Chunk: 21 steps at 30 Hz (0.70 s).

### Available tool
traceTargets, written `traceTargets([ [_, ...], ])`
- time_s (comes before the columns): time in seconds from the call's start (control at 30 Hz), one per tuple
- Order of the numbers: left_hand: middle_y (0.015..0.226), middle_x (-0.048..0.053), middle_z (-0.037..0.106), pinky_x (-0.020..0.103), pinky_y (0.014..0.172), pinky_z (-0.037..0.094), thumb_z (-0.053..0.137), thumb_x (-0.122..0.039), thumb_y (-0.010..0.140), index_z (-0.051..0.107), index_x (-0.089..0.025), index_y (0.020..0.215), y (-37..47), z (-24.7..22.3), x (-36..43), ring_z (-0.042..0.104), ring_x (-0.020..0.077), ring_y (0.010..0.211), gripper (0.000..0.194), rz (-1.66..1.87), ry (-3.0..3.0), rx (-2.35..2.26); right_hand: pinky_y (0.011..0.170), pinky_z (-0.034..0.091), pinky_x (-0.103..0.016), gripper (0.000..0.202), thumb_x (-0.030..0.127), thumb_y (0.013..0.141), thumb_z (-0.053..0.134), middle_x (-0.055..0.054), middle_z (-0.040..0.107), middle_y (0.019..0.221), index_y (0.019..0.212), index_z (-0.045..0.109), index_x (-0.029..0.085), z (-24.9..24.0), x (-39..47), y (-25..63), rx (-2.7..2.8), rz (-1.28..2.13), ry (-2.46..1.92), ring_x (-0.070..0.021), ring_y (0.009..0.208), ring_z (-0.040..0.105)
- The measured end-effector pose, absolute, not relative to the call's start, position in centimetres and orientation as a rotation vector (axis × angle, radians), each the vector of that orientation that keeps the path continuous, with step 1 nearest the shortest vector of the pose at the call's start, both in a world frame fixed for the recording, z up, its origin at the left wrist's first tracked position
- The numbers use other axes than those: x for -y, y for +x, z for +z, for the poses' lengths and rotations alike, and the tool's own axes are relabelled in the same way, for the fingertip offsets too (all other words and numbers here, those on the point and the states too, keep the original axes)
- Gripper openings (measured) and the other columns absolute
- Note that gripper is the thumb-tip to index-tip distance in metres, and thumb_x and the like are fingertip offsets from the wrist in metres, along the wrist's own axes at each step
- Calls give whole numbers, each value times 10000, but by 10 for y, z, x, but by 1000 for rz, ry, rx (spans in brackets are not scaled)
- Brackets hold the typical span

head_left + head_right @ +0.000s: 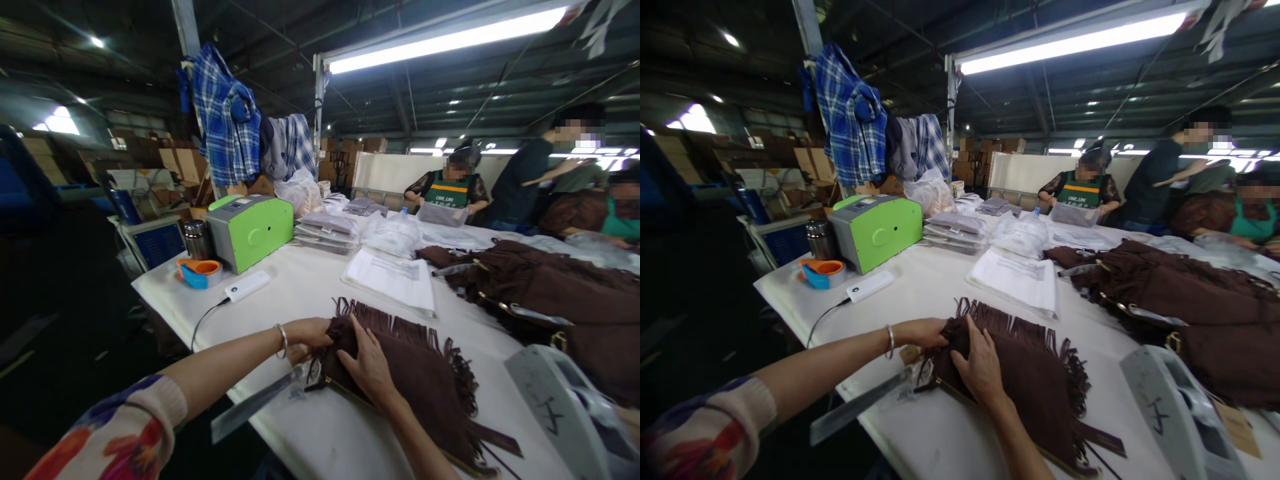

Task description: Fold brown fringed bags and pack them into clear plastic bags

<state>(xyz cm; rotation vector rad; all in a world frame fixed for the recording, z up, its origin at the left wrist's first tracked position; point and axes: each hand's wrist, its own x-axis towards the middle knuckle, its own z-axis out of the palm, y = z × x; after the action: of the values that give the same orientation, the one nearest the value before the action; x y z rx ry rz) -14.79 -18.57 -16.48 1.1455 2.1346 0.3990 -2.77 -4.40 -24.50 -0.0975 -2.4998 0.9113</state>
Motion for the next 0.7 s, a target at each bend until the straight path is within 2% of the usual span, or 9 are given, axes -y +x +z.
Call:
traceTargets([
  [0.1, 820, 9, 652, 275, 595, 552, 558, -332, 947, 621, -128, 974, -136, -145, 154, 625, 114, 643, 215, 346, 1087, -2058, 1139, 326, -477, 709, 241, 745, 556, -105, 506, 1428, 1434, 396, 190, -247, 38, -31, 2155, 1373, -187, -259, 1321, 467],
  [0.17, 755, 3, 657, 269, 581, 554, 518, -287, 958, 625, -130, 941, -123, -126, 129, 635, 113, 606, 191, 384, 1117, -1965, 1087, 399, -474, 662, 283, 757, 572, -119, 555, 1373, 1396, 427, 189, -248, 31, -31, 1789, 1688, -290, -269, 1260, 531],
  [0.27, 822, 13, 694, 267, 630, 558, 498, -318, 944, 616, -165, 1026, -111, -96, 113, 673, 124, 672, 209, 515, 1232, -1878, 1008, 477, -457, 598, 389, 758, 643, -120, 616, 1286, 1303, 500, 188, -246, 16, -25, 1326, 1943, -415, -279, 1170, 601],
  [0.33, 935, 30, 702, 268, 667, 552, 453, -378, 946, 592, -188, 1104, -114, -84, 126, 680, 133, 748, 283, 613, 1305, -1925, 978, 502, -443, 552, 429, 751, 665, -117, 644, 1232, 1230, 554, 177, -241, 8, -18, 1252, 1943, -471, -281, 1146, 613],
  [0.4, 1041, 51, 686, 280, 718, 539, 434, -399, 934, 580, -194, 1139, -124, -85, 155, 671, 156, 845, 324, 671, 1335, -2050, 980, 498, -448, 493, 445, 780, 646, -115, 655, 1206, 1190, 592, 176, -232, 7, -13, 1422, 1796, -500, -280, 1141, 609],
  [0.5, 1062, 65, 679, 314, 794, 505, 654, -416, 774, 625, -192, 1067, -134, -113, 207, 639, 223, 940, 370, 578, 1279, -2251, 1055, 423, -471, 380, 391, 852, 582, -97, 640, 1244, 1184, 633, 213, -214, 17, -13, 1962, 1356, -230, -266, 1186, 565],
  [0.57, 1068, 70, 678, 335, 790, 493, 758, -446, 653, 635, -203, 1072, -132, -139, 231, 632, 259, 939, 499, 475, 1214, -2342, 1117, 338, -480, 345, 322, 843, 591, -77, 592, 1329, 1173, 656, 243, -202, 26, -21, 2315, 1007, 96, -268, 1282, 481],
  [0.63, 1085, 63, 673, 334, 777, 482, 780, -454, 613, 626, -227, 1103, -126, -162, 240, 624, 273, 951, 562, 410, 1161, -2418, 1127, 310, -467, 444, 291, 808, 625, -74, 482, 1451, 1250, 615, 247, -195, 32, -35, 2608, 715, 182, -278, 1364, 384],
  [0.7, 1026, 40, 689, 307, 730, 472, 753, -439, 640, 643, -239, 1065, -122, -177, 237, 629, 254, 913, 483, 372, 1121, -2458, 1065, 374, -459, 566, 302, 798, 633, -127, 437, 1480, 1346, 533, 201, -193, 32, -51, 2800, 549, -4, -307, 1346, 407],
])
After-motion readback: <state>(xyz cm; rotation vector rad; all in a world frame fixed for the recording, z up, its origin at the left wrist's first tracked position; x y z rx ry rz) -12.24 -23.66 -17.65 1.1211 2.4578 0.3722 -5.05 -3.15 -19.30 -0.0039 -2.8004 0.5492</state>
